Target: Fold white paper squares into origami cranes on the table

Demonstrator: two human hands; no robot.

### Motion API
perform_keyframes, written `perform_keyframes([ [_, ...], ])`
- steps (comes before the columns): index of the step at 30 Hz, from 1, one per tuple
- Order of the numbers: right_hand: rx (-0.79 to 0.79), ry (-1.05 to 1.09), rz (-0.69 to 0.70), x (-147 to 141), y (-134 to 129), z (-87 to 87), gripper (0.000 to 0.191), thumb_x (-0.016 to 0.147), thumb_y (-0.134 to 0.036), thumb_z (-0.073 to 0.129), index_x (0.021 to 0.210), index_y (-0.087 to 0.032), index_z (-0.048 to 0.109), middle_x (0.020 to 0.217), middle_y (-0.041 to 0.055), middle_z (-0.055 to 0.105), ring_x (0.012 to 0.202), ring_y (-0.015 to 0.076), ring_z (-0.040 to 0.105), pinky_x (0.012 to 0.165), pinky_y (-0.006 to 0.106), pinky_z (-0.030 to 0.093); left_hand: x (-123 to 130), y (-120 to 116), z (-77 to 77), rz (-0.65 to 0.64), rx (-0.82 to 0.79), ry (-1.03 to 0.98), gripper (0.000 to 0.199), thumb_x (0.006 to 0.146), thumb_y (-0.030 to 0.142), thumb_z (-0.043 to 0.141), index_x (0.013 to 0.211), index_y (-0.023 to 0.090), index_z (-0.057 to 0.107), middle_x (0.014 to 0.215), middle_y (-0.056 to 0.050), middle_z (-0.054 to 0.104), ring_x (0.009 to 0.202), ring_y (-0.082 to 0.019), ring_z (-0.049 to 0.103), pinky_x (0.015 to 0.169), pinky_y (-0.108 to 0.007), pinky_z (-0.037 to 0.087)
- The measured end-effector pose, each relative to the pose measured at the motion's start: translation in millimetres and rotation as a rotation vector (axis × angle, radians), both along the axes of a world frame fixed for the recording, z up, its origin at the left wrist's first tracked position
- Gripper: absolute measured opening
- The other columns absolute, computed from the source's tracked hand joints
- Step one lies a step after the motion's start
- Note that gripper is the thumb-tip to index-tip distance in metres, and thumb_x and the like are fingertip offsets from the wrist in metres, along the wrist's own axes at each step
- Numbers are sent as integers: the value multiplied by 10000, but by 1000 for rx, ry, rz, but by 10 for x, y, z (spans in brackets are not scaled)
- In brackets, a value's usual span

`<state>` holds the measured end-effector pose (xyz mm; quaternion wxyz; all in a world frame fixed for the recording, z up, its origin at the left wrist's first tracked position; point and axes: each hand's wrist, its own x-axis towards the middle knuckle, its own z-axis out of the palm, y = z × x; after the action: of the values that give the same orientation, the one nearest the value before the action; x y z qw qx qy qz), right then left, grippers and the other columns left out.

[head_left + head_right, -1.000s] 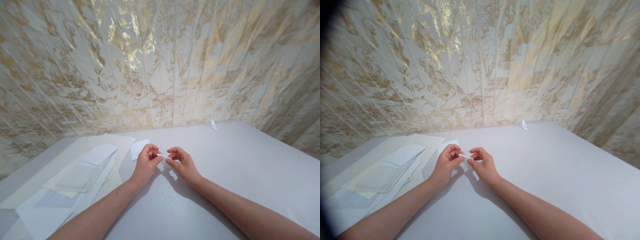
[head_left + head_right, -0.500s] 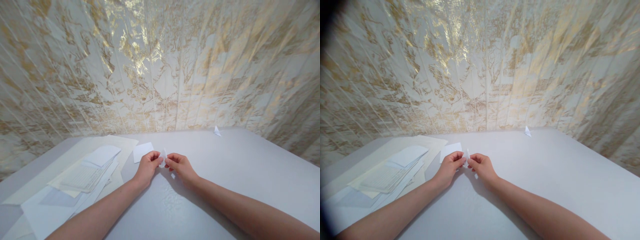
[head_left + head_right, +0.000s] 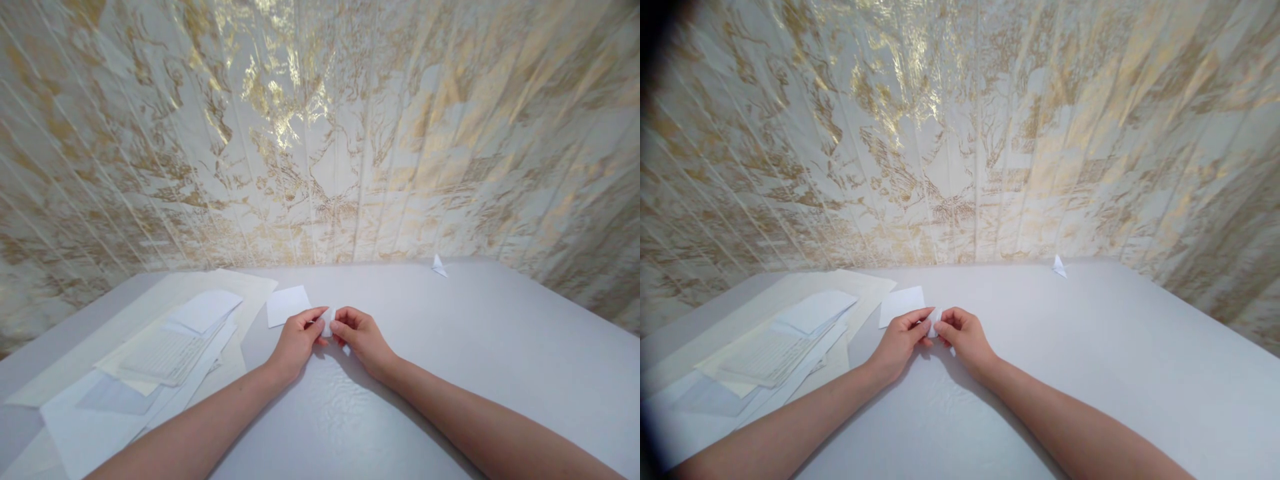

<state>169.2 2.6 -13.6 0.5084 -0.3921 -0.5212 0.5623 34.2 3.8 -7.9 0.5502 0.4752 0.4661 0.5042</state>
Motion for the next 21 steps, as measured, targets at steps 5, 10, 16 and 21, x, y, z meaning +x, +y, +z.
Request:
perform_keyframes([
  [5,151,-60,-156,43,41,-26,323,573,-227,692,800,-205,463,738,-50,536,507,71,487,465,205,369,-16,-37,60,-100,-2,14,386,604,222,683,977,123,691,761,-44,643,553,-91,505,523,-224,407],
  [10,192,-146,-82,89,52,-20,248,621,-234,640,800,-204,472,580,-77,495,483,81,446,456,199,332,-19,-53,74,-115,72,191,426,534,117,704,958,161,700,627,29,553,544,-87,445,520,-215,358],
  [16,170,-138,-30,91,67,-47,177,658,-254,595,802,-186,515,520,-73,494,460,79,415,447,198,302,-39,-34,33,-146,134,296,378,638,187,636,1013,170,683,568,36,497,533,-102,420,515,-224,332],
  [21,149,-132,-32,100,92,-75,160,670,-248,589,794,-181,514,500,-75,486,452,77,415,450,198,302,-36,-40,56,-167,153,342,393,645,203,619,1032,164,675,618,25,524,554,-100,424,543,-227,334],
])
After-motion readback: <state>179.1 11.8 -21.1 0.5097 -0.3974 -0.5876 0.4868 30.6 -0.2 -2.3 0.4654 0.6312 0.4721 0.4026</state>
